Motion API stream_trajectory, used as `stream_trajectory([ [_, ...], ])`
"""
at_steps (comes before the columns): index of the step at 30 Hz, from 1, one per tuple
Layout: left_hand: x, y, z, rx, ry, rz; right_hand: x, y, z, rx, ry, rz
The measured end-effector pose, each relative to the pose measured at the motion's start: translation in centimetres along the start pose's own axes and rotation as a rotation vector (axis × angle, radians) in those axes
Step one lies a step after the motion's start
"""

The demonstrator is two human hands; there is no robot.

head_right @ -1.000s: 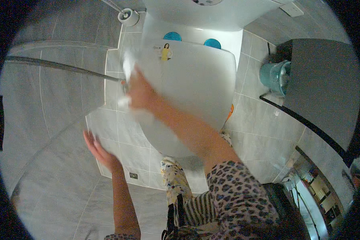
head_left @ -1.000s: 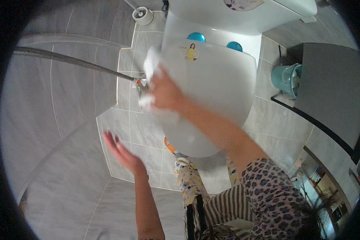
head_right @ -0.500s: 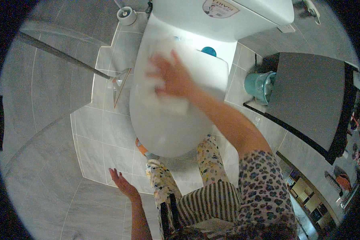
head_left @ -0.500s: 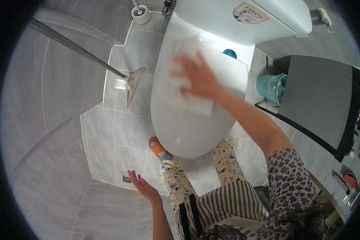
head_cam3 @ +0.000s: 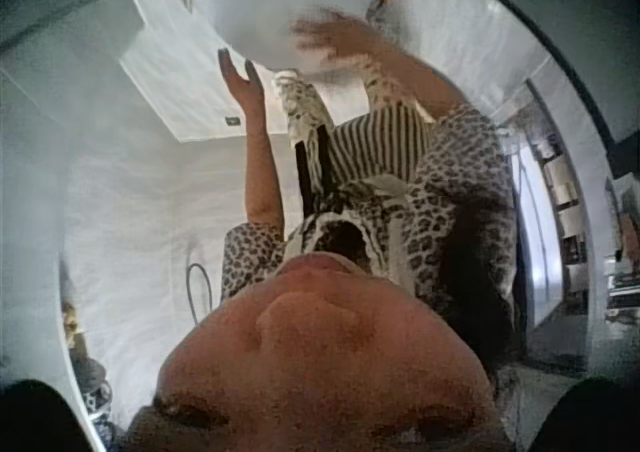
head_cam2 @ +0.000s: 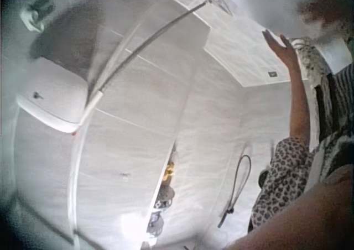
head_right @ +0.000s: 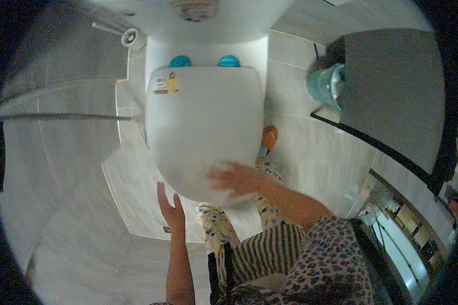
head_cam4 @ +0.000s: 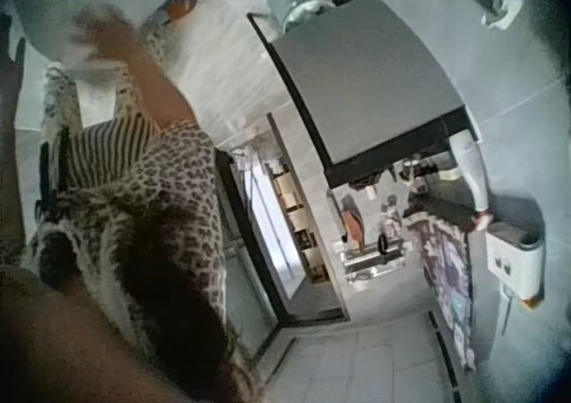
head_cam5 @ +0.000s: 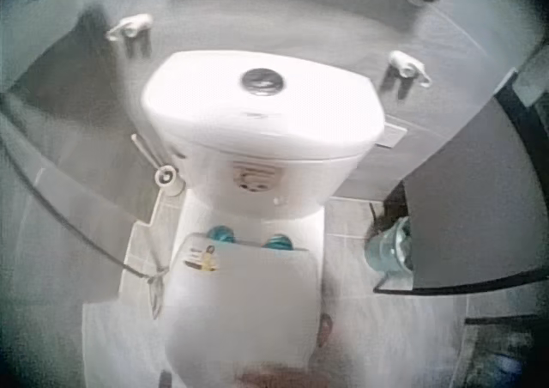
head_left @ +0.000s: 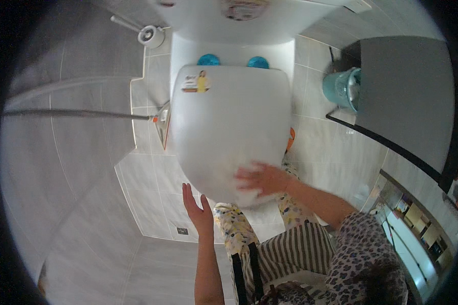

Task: The person cleans a bathroom using a cloth and a toilet brush. They wipe the sink countertop, the wall near the toilet, and the toilet tank and seat. They also scrub the inside of the toilet bowl with a brush and wipe the heated towel rack.

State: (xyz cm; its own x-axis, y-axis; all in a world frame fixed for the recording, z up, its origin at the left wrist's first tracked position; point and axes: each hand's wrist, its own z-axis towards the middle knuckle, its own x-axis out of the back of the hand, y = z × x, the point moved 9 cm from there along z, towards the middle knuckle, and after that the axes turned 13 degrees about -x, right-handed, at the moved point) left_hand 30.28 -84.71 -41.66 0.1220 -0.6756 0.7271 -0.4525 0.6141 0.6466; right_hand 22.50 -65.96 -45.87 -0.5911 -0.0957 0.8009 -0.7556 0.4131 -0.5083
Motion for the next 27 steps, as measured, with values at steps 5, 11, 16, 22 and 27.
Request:
stream_trajectory([
  [5,-3.4,3.7,2.0,-0.117,-0.175,0.186,14.9,16.6,3.5,-0.631,0.572,-0.071],
  [11,-4.9,6.9,7.5,-0.033,-0.537,0.404,12.7,24.5,-0.8,-0.973,0.883,0.631],
  [16,2.0,25.6,17.7,-0.942,0.01,0.404,3.0,15.5,-7.2,-1.22,0.92,0.885],
  [22,-1.9,47.0,21.4,-1.772,0.18,0.631,-12.5,0.6,-11.7,-1.461,0.632,1.409],
  [27,-6.2,51.7,28.5,-1.741,-0.216,0.793,-15.5,-3.2,-16.3,-1.649,0.388,1.717],
])
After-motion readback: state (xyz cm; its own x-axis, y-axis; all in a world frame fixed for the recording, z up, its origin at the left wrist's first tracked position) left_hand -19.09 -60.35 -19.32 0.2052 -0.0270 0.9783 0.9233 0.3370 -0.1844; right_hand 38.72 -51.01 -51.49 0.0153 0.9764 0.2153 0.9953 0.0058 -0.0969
